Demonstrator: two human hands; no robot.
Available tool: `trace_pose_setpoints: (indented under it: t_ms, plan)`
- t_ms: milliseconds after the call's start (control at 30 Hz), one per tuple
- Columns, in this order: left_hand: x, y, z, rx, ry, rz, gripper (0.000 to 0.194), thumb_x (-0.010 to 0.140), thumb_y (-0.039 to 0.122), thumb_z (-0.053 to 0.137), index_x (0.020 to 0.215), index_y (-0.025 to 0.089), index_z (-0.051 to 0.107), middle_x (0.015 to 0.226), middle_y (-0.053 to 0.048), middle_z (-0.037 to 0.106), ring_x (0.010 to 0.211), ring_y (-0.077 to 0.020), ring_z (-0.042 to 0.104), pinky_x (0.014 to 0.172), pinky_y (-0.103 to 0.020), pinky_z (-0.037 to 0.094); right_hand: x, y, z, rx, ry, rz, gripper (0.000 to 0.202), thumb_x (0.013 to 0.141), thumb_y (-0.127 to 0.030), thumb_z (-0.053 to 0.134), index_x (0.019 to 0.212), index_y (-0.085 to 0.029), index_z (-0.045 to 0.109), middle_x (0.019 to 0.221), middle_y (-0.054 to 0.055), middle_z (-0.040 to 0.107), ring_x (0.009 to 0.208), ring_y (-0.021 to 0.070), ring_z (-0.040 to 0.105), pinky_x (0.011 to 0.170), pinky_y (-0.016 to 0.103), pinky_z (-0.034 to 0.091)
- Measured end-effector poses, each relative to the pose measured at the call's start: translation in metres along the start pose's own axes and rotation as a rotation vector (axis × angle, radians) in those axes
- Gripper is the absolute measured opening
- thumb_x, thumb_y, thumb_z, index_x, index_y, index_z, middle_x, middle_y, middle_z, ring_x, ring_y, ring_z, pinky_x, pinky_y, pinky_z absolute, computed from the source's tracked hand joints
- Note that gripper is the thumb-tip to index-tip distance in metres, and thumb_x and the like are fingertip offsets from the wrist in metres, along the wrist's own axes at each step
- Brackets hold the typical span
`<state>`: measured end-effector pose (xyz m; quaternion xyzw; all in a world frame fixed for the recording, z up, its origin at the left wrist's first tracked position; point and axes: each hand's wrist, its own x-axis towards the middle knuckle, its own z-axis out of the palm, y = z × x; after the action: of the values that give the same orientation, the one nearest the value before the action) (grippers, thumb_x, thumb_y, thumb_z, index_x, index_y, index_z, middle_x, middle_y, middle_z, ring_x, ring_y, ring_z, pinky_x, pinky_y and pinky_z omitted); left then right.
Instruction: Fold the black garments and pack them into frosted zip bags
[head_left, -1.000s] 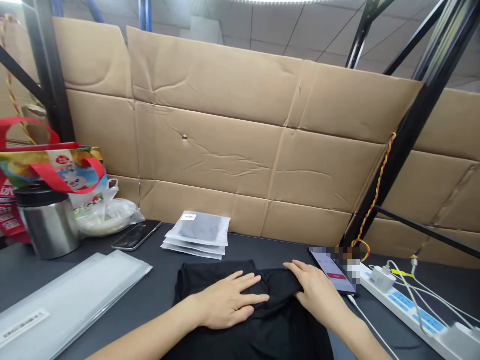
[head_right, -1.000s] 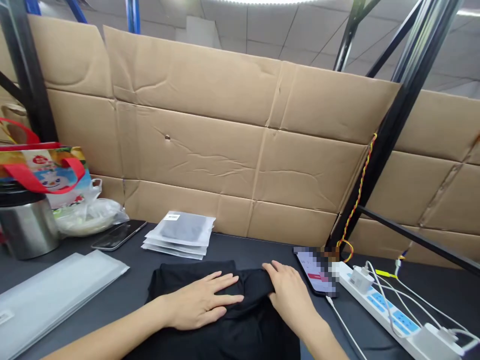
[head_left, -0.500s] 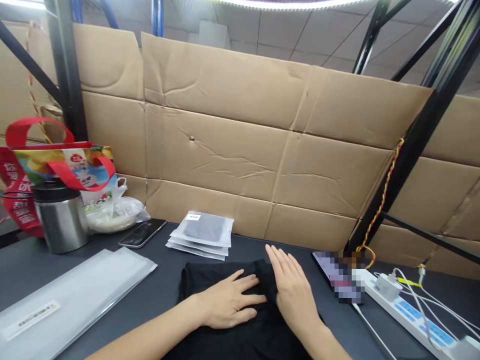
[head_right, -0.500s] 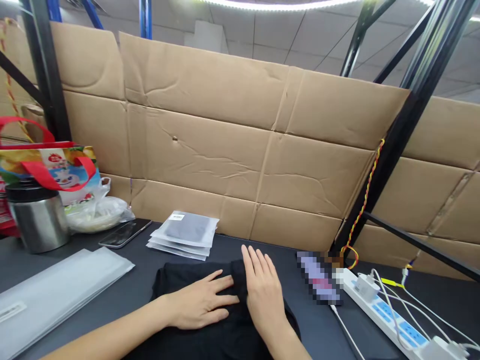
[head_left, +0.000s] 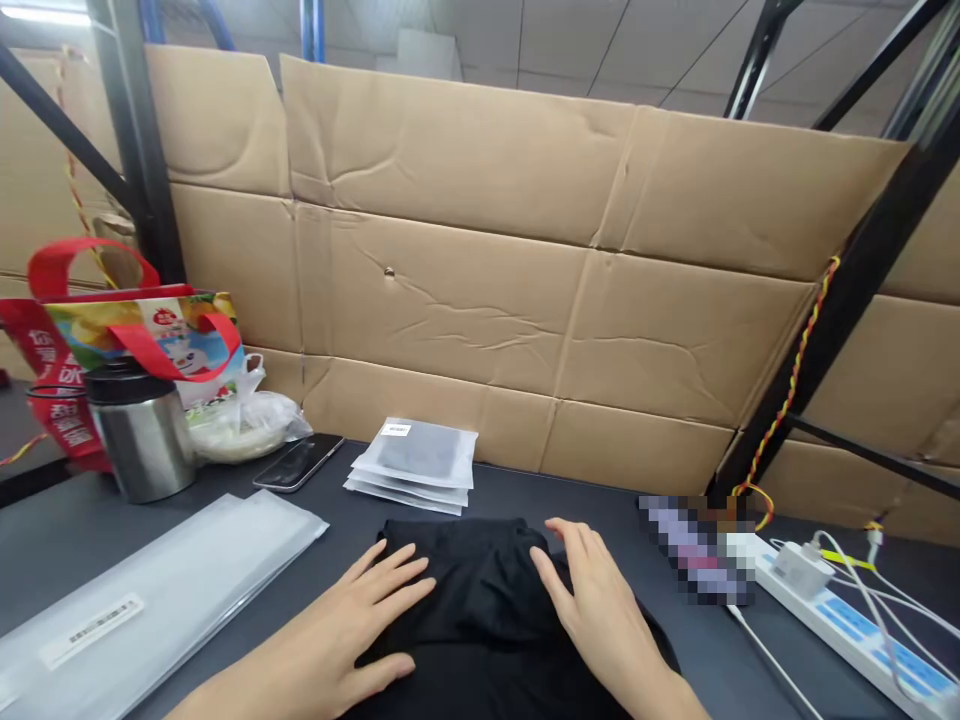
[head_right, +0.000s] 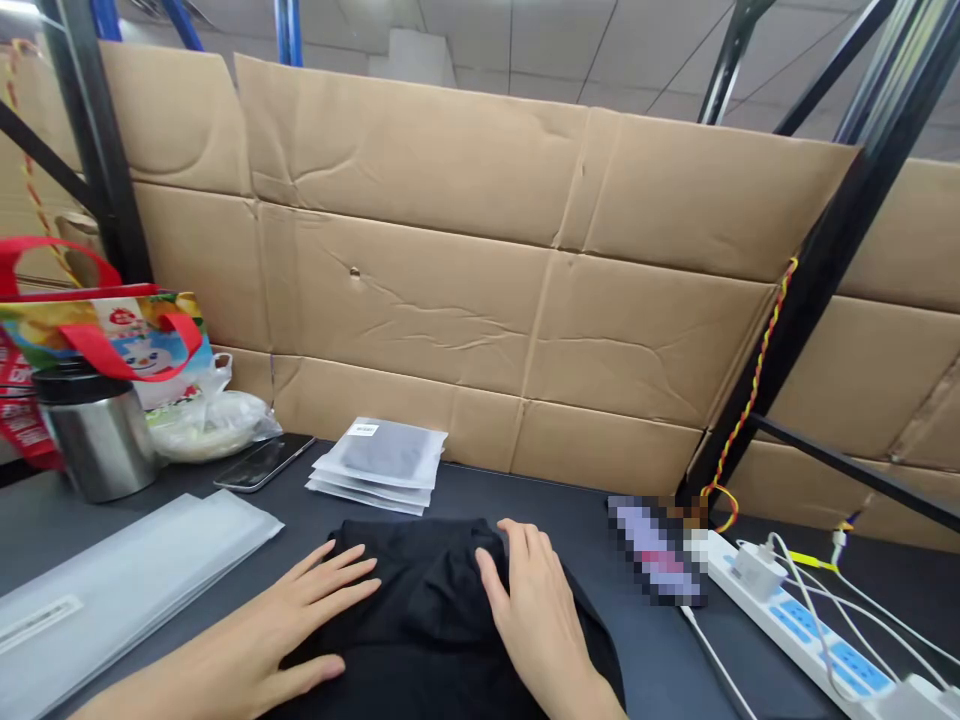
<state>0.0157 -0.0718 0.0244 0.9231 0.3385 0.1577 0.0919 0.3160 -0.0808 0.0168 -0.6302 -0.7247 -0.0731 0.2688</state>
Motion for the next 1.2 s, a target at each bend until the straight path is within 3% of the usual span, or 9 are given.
trace_pose_setpoints:
  t_ms: [133,267,333,433,600,733,833,967,1200]
  plan:
    - [-0.003,-0.001,0.008,0.018,-0.034,-0.01,0.052,0.092,0.038,0.055,0.141,0.04,0.037,0.148,0.002,0.039,0.136,-0.0295,0.033,0.111,-0.055,0.027,-0.003,-0.013,-0.003,0.011,-0.056,-0.113,0.046,0.091,-0.049,0.048,0.129,-0.022,0.049,0.133,0.012,0.052,0.123,0.0307,0.048,0.1,0.047,0.042]
    - [0.0,-0.006,0.015,0.044,0.003,0.029,0.048,0.094,0.029,0.054,0.14,0.038,0.041,0.145,0.002,0.044,0.134,-0.0261,0.038,0.111,-0.049,0.03,-0.005,-0.025,0.009,0.013,-0.176,-0.353,0.048,0.095,-0.037,0.045,0.141,-0.033,0.037,0.153,0.002,0.03,0.14,0.0257,0.024,0.112,0.048,0.026]
    - [0.0,-0.007,0.016,0.05,0.004,0.038,0.048,0.095,0.027,0.052,0.14,0.038,0.04,0.145,0.002,0.044,0.134,-0.0248,0.039,0.111,-0.047,0.03,-0.003,-0.025,0.014,0.005,-0.236,-0.381,0.042,0.096,-0.032,0.041,0.138,-0.033,0.044,0.15,0.001,0.036,0.139,0.0241,0.027,0.113,0.048,0.024]
    - [-0.002,-0.008,0.015,0.06,-0.03,0.029,0.047,0.096,0.029,0.049,0.141,0.038,0.038,0.146,0.003,0.042,0.134,-0.0247,0.037,0.111,-0.048,0.03,0.0,-0.02,0.021,-0.039,-0.256,-0.294,0.039,0.095,-0.026,0.04,0.131,-0.026,0.054,0.14,0.004,0.05,0.136,0.025,0.034,0.112,0.048,0.026]
    - [-0.002,-0.008,0.015,0.069,-0.03,0.022,0.047,0.096,0.029,0.049,0.141,0.038,0.038,0.146,0.003,0.042,0.134,-0.0247,0.037,0.111,-0.049,0.031,0.002,-0.013,0.027,-0.062,-0.242,-0.201,0.041,0.093,-0.021,0.04,0.131,-0.023,0.054,0.138,0.005,0.051,0.136,0.0261,0.034,0.112,0.048,0.025]
    - [-0.003,-0.008,0.014,0.083,0.005,0.053,0.049,0.095,0.03,0.052,0.141,0.037,0.038,0.146,0.002,0.043,0.134,-0.0251,0.038,0.111,-0.048,0.031,0.002,-0.01,0.017,0.046,-0.221,-0.227,0.041,0.097,-0.034,0.038,0.136,-0.026,0.047,0.143,0.003,0.046,0.137,0.0241,0.033,0.112,0.046,0.027]
    - [-0.007,-0.01,0.011,0.117,0.002,0.047,0.052,0.093,0.034,0.055,0.142,0.036,0.037,0.147,0.0,0.041,0.136,-0.0273,0.034,0.11,-0.054,0.027,0.006,-0.002,0.0,0.066,-0.109,-0.029,0.041,0.097,-0.044,0.034,0.126,-0.021,0.052,0.128,0.009,0.059,0.12,0.0247,0.053,0.098,0.04,0.042]
    - [-0.015,-0.016,0.012,0.109,0.052,0.04,0.047,0.091,0.027,0.058,0.135,0.036,0.047,0.141,0.001,0.051,0.133,-0.0268,0.04,0.109,-0.052,0.03,0.009,0.009,-0.012,-0.044,-0.303,0.262,0.044,0.094,-0.055,0.034,0.083,-0.021,0.06,0.079,0.008,0.07,0.081,0.0299,0.068,0.069,0.038,0.047]
    - [-0.018,-0.015,0.017,0.068,0.07,0.018,0.032,0.093,0.026,0.053,0.123,0.034,0.06,0.125,0.002,0.064,0.122,-0.0218,0.054,0.099,-0.032,0.049,0.01,0.004,-0.001,-0.059,-0.363,0.257,0.033,0.087,-0.051,0.047,0.081,-0.02,0.057,0.082,0.01,0.07,0.083,0.0318,0.068,0.064,0.032,0.043]
